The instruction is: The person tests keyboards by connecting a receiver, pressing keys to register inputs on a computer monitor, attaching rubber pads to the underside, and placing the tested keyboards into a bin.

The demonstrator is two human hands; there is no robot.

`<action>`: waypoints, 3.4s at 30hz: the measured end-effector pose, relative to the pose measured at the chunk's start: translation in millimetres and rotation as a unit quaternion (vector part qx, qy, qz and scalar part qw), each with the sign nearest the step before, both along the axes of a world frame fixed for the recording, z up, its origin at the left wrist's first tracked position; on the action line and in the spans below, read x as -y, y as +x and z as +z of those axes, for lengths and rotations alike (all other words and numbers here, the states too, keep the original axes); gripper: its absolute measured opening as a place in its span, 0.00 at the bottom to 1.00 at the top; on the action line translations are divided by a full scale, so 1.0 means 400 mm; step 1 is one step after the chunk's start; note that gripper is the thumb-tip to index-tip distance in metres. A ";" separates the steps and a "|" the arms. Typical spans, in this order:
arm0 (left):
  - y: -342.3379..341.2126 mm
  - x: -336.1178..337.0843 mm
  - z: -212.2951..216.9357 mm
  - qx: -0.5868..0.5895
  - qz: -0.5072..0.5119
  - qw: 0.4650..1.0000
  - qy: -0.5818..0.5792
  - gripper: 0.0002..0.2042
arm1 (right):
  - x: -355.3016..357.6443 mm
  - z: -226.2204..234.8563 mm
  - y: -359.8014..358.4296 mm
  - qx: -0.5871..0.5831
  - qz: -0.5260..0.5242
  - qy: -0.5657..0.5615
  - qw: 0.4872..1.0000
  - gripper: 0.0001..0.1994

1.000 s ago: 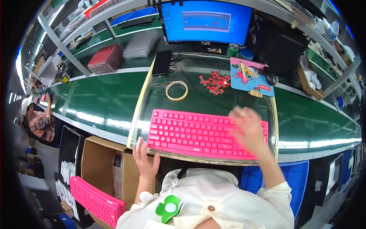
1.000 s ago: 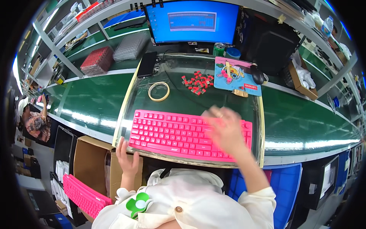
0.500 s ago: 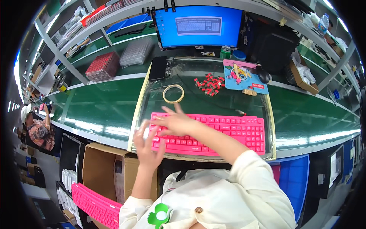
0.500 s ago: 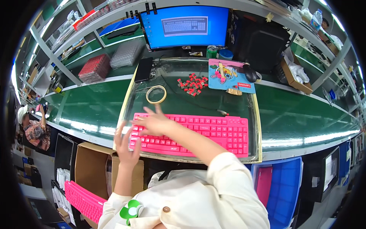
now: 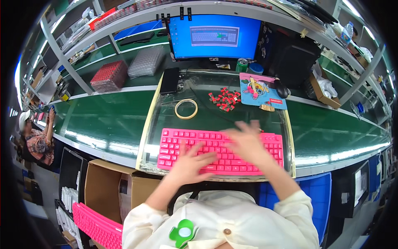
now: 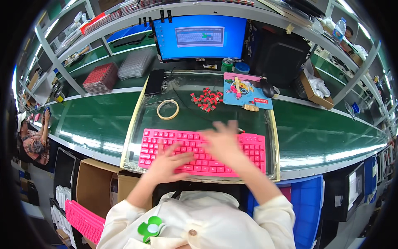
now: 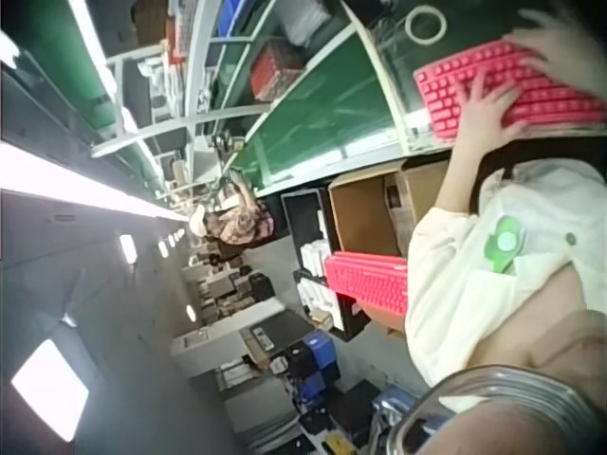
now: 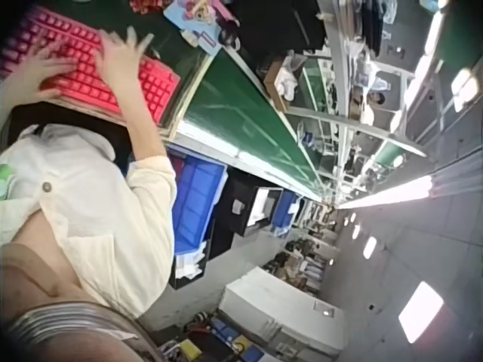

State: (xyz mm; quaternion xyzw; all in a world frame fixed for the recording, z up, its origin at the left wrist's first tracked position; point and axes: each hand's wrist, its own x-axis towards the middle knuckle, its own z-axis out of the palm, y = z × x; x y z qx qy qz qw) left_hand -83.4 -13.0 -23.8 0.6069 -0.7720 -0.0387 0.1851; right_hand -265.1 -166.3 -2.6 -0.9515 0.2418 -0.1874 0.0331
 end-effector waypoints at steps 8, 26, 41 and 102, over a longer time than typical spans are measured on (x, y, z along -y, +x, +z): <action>0.203 -0.151 0.055 0.089 0.256 0.962 -0.032 0.21 | -0.109 -0.026 0.282 -0.108 0.191 0.143 0.965 0.24; 0.107 -0.171 0.037 0.029 0.173 0.984 0.031 0.24 | -0.120 -0.079 0.161 0.064 0.181 -0.009 0.981 0.21; -0.377 0.198 -0.072 0.000 -0.270 0.950 -0.154 0.22 | -0.022 -0.044 -0.421 0.024 -0.205 0.083 0.975 0.17; -0.058 0.066 -0.028 0.052 0.131 0.987 -0.075 0.24 | -0.230 -0.147 -0.222 0.260 -0.175 0.037 0.949 0.12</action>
